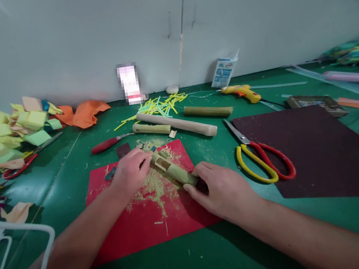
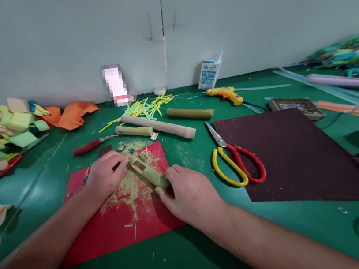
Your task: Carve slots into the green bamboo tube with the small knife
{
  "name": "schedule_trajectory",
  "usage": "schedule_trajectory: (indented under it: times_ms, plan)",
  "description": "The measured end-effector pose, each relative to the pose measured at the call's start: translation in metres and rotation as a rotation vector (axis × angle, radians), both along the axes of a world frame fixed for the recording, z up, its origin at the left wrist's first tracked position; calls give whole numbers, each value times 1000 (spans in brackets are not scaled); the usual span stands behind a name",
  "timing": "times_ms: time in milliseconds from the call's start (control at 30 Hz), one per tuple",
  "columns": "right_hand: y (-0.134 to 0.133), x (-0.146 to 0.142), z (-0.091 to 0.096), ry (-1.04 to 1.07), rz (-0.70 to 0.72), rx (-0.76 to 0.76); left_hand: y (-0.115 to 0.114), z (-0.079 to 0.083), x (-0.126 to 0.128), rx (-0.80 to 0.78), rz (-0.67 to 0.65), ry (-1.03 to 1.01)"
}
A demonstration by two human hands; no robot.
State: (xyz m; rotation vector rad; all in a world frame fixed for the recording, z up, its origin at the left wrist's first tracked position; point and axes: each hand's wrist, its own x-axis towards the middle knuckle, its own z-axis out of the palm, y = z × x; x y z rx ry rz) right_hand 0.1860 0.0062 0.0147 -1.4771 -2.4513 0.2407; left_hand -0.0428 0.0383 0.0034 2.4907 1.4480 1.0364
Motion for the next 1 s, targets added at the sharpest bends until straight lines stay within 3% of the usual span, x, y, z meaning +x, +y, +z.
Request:
schedule_trajectory:
  times_ms: [133, 333, 567, 800, 1000]
  plan:
    - [0, 0, -1, -3, 6, -12, -1, -1, 3, -22, -57, 20]
    - [2, 0, 1, -24, 8, -18, -2, 4, 0, 11, 19, -50]
    - [0, 0, 0, -13, 32, 44, -17, 1, 24, -19, -163, 4]
    - [0, -3, -3, 1, 38, 56, -23, -3, 29, -100, -209, 152]
    - [0, -1, -4, -26, 20, 51, -23, -2, 29, -61, -155, 133]
